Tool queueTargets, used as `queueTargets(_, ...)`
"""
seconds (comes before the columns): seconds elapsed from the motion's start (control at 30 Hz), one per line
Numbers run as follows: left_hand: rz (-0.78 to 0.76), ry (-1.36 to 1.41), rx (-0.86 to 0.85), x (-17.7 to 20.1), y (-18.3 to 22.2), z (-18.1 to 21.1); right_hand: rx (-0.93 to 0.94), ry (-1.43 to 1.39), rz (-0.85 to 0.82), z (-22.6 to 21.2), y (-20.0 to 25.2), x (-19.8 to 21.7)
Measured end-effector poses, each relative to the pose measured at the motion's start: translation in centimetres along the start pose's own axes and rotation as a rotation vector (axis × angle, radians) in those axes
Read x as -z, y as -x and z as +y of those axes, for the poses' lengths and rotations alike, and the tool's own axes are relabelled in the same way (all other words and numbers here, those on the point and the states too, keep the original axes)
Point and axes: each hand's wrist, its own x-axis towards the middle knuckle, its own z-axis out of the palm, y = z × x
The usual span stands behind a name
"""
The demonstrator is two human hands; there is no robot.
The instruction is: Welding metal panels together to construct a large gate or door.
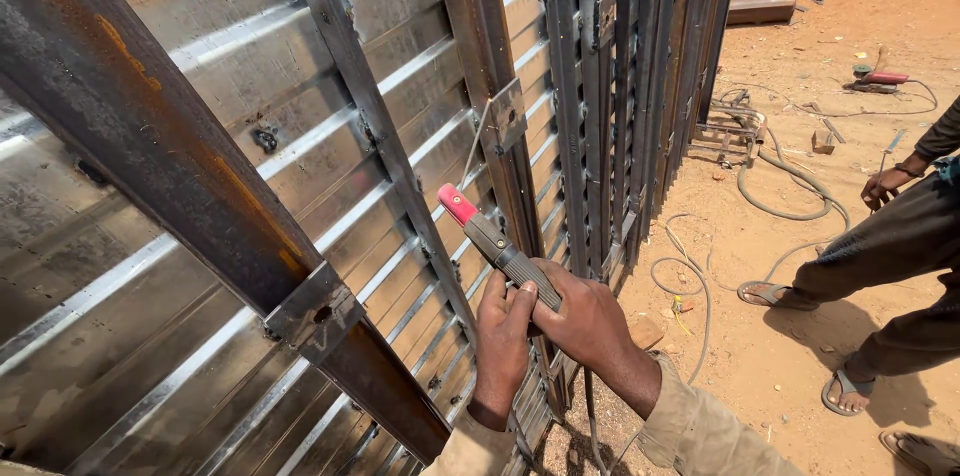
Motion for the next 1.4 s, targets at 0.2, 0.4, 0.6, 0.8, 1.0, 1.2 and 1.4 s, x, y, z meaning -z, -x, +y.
queueTargets(0.2, 0.023, 0.027, 0.019, 0.0, 0.4, 0.3, -0.104, 0.027, -0.083, -0.4, 0.0, 0.0)
queueTargets(0.4, 0.030, 0.033, 0.043, 0.0, 0.1, 0.1, -0.097, 0.042, -0.054, -0.1, 0.1, 0.0)
queueTargets(0.6, 0.014, 0.009, 0.033, 0.0, 0.2, -0.1, -0.054, -0.010, -0.027, 0.1, 0.3, 0.0)
queueTargets(0.8, 0.025, -0.005, 0.012, -0.2, 0.1, 0.5, -0.114, 0.041, -0.051, 0.1, 0.1, -0.2)
queueTargets(1.0, 0.017, 0.038, 0.038, 0.1, -0.1, -0.3, -0.114, 0.028, -0.033, 0.0, 0.2, -0.1)
queueTargets(1.2, 0.017, 0.043, 0.040, 0.1, -0.2, -0.5, -0.136, 0.038, -0.054, 0.2, 0.2, 0.0)
queueTargets(1.4, 0.014, 0.031, 0.034, 0.1, -0.4, -0.7, -0.091, 0.025, -0.025, 0.3, 0.0, -0.1)
